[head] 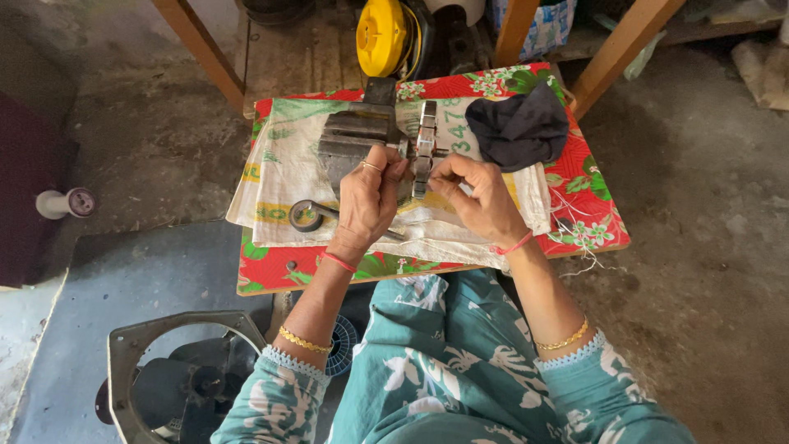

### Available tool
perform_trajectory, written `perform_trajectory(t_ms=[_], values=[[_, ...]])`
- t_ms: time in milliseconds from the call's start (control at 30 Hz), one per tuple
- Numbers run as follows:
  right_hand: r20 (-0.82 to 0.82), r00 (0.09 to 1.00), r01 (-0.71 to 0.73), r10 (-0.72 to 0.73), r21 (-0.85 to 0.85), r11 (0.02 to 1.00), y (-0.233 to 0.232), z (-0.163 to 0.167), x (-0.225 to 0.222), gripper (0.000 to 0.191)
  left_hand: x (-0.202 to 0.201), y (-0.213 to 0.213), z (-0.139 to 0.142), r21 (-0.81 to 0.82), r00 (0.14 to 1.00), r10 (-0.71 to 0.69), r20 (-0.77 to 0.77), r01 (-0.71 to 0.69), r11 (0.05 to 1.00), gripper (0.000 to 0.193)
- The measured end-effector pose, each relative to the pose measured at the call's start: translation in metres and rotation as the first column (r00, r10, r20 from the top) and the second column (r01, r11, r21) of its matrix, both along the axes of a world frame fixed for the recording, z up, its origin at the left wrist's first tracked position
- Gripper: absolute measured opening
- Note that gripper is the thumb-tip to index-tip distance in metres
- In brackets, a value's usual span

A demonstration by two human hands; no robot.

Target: The person sits on the floor and uses a small tool to scrape and clean the surface of a motor part clamped in a bench vise. They repeatedly scrape, wipe, and rotate the part to access different sides.

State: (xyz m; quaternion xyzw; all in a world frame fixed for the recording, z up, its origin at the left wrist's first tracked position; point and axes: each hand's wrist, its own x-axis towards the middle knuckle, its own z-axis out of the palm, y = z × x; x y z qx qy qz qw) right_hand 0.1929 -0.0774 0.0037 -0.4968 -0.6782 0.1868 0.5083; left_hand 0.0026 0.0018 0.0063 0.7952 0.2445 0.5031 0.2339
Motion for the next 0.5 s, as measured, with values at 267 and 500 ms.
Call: perform_trajectory(t_ms=[267, 500], values=[[-0.031, 0.998, 0.048, -0.047, 0.045, 0.998, 0.011, 0.002, 0.006, 0.008, 0.002, 0.002, -0.009, -0.066, 0.994, -0.06, 0.089, 0.066, 0.996, 0.006], [0.058, 0.992, 0.102, -0.112, 0.145, 0.984, 0.016, 0.005, 0.002, 0.01, 0.023, 0.006, -0.03, -0.378, 0.902, -0.028, 0.43, 0.208, 0.902, 0.011]])
